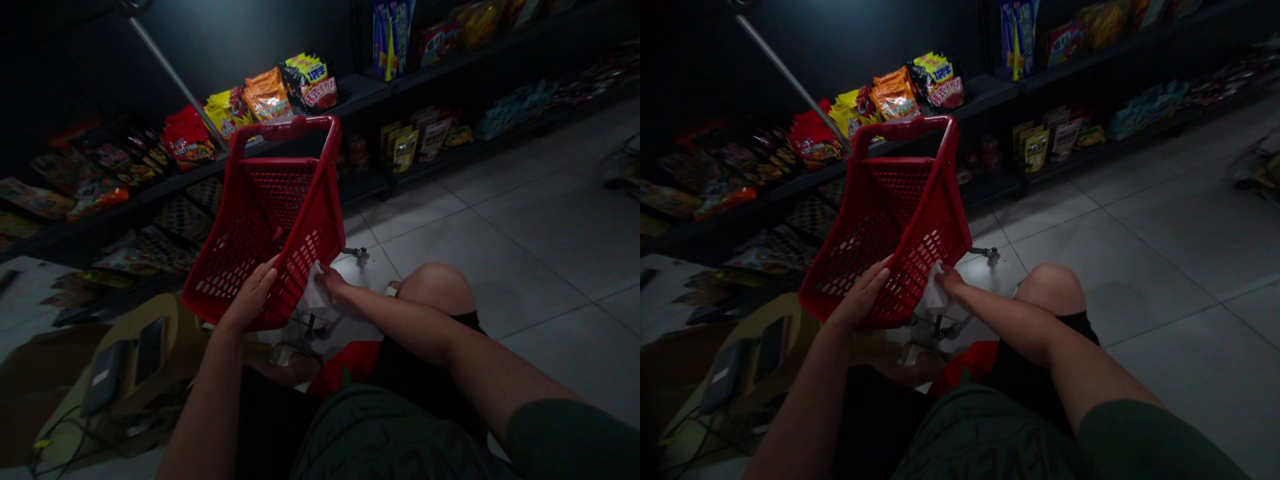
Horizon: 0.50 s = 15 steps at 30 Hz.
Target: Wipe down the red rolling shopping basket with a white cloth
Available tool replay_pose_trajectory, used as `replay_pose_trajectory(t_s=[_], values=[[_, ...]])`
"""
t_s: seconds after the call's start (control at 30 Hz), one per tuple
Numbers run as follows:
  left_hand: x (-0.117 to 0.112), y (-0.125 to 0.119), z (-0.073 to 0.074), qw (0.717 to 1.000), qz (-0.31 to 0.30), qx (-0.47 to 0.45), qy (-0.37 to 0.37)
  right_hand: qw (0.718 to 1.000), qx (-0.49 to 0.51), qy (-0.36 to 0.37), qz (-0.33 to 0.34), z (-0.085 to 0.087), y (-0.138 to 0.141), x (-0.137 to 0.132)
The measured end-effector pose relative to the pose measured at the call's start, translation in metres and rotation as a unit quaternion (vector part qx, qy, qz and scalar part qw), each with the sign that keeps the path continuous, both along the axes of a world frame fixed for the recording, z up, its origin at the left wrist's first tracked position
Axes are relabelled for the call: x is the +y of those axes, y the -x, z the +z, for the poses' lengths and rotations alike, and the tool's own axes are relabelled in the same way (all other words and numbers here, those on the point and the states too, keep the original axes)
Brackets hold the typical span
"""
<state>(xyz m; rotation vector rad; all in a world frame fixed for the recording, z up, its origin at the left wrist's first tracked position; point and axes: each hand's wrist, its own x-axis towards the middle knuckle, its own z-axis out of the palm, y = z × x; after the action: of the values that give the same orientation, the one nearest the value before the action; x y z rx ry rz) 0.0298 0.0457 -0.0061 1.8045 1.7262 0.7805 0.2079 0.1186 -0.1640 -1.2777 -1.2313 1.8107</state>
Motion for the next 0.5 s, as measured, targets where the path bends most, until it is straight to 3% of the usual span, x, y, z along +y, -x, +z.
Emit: replay_pose_trajectory(t_s=[0.3,0.5], values=[[0.005,0.003,0.000,1.000,-0.011,-0.002,0.003,0.999,0.009,0.033,-0.013,0.003,0.007,-0.013],[0.005,0.005,0.000,1.000,-0.011,-0.004,0.010,0.998,-0.004,0.016,-0.056,0.012,0.000,0.006]])
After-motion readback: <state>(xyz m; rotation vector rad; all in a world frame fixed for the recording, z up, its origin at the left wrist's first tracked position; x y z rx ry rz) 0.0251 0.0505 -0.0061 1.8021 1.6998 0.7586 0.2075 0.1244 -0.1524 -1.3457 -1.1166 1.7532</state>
